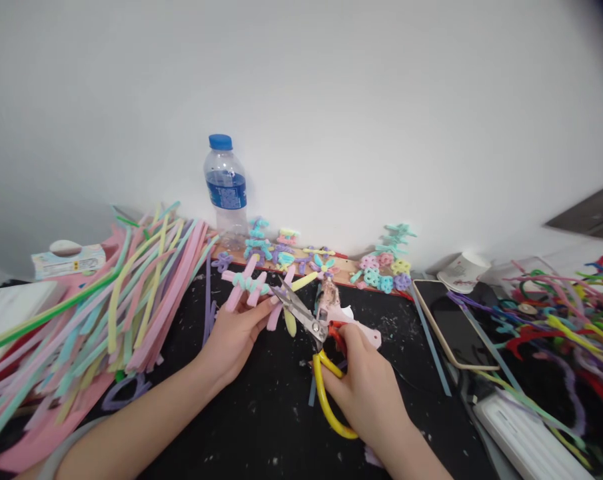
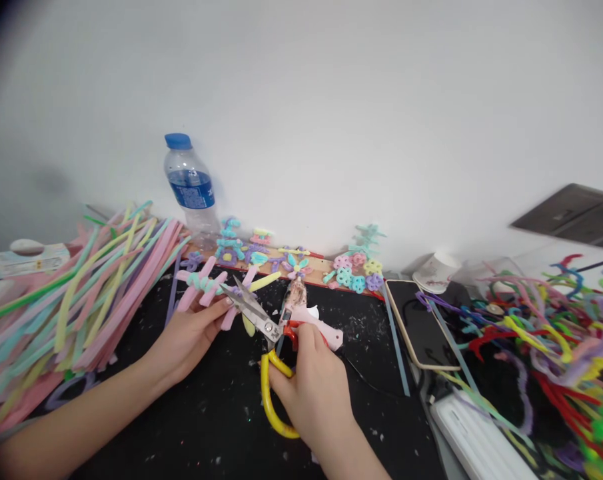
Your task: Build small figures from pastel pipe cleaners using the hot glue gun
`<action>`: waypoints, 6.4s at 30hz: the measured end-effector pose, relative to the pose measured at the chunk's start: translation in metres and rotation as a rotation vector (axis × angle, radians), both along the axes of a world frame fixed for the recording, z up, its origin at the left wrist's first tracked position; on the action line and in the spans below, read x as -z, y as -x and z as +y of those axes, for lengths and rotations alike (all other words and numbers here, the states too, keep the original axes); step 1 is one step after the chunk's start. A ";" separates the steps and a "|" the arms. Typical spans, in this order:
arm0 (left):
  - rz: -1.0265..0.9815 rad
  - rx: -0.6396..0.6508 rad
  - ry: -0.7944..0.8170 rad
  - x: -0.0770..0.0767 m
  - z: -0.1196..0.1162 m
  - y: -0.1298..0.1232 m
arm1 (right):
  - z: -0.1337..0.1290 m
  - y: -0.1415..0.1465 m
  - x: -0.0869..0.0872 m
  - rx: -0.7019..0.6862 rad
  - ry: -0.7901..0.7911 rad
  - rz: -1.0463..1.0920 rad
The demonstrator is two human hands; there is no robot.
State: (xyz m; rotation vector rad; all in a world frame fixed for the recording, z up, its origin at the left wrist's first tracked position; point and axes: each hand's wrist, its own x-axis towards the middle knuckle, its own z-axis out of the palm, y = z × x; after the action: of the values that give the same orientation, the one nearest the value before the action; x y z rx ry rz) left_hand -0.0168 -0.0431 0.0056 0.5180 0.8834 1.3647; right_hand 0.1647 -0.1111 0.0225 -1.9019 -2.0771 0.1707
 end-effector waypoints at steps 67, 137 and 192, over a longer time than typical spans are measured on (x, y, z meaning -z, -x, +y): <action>0.404 0.014 -0.118 0.008 -0.003 0.001 | -0.007 0.022 -0.002 0.081 0.184 -0.088; 0.335 0.742 -0.189 -0.004 -0.016 -0.006 | 0.001 -0.005 0.006 -0.087 0.102 0.807; 0.204 0.445 -0.057 -0.002 -0.012 -0.002 | -0.013 0.005 0.003 -0.519 -0.231 0.555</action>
State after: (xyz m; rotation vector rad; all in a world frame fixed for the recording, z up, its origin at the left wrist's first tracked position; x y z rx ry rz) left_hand -0.0145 -0.0553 0.0077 0.8544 0.8325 0.9427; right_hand 0.1594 -0.1238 0.0191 -1.0003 -2.0263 0.4883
